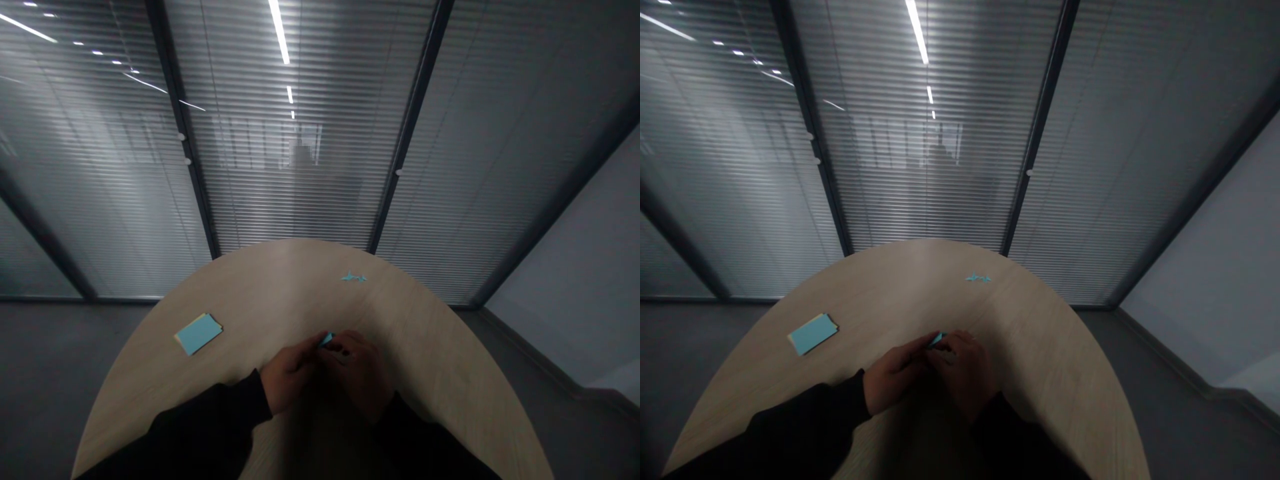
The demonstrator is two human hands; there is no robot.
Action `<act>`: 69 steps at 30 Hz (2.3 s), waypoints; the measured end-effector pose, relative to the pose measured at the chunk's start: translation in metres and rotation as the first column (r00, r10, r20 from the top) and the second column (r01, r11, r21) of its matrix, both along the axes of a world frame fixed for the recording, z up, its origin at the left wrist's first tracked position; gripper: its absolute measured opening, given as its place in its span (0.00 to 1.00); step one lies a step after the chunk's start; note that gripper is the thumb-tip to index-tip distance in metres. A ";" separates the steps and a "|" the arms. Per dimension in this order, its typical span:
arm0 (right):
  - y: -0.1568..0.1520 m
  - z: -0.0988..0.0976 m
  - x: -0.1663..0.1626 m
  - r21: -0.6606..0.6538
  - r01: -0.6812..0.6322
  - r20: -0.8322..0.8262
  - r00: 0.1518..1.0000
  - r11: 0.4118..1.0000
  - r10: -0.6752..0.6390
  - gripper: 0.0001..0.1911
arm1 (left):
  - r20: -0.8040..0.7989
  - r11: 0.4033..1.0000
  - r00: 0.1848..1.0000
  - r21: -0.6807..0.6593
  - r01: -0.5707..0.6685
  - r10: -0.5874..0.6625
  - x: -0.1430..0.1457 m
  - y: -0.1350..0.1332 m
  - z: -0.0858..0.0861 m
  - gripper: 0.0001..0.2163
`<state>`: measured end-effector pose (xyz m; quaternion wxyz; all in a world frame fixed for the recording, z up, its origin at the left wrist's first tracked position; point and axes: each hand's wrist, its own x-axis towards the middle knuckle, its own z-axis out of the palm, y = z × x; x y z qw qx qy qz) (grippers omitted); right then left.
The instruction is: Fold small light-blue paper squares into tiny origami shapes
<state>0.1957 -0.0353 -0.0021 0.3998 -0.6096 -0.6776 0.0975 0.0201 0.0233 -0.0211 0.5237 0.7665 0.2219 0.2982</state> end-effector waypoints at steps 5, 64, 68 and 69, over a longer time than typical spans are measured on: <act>-0.001 0.002 -0.003 -0.052 0.048 -0.052 0.997 0.997 -0.051 0.07 | -0.009 0.999 1.000 0.044 0.023 -0.022 0.000 0.000 -0.001 0.26; 0.001 0.007 -0.011 0.044 0.082 -0.011 0.997 0.996 -0.082 0.05 | 0.113 0.970 0.979 -0.156 0.186 -0.169 -0.001 -0.008 -0.002 0.35; 0.000 0.008 -0.013 0.045 0.101 0.000 0.995 0.994 -0.101 0.04 | 0.203 0.948 0.953 -0.180 0.261 -0.224 0.001 -0.008 0.002 0.34; -0.001 0.009 -0.013 0.037 0.104 -0.006 0.995 0.994 -0.104 0.03 | 0.232 0.943 0.947 -0.194 0.271 -0.224 0.002 -0.007 0.004 0.33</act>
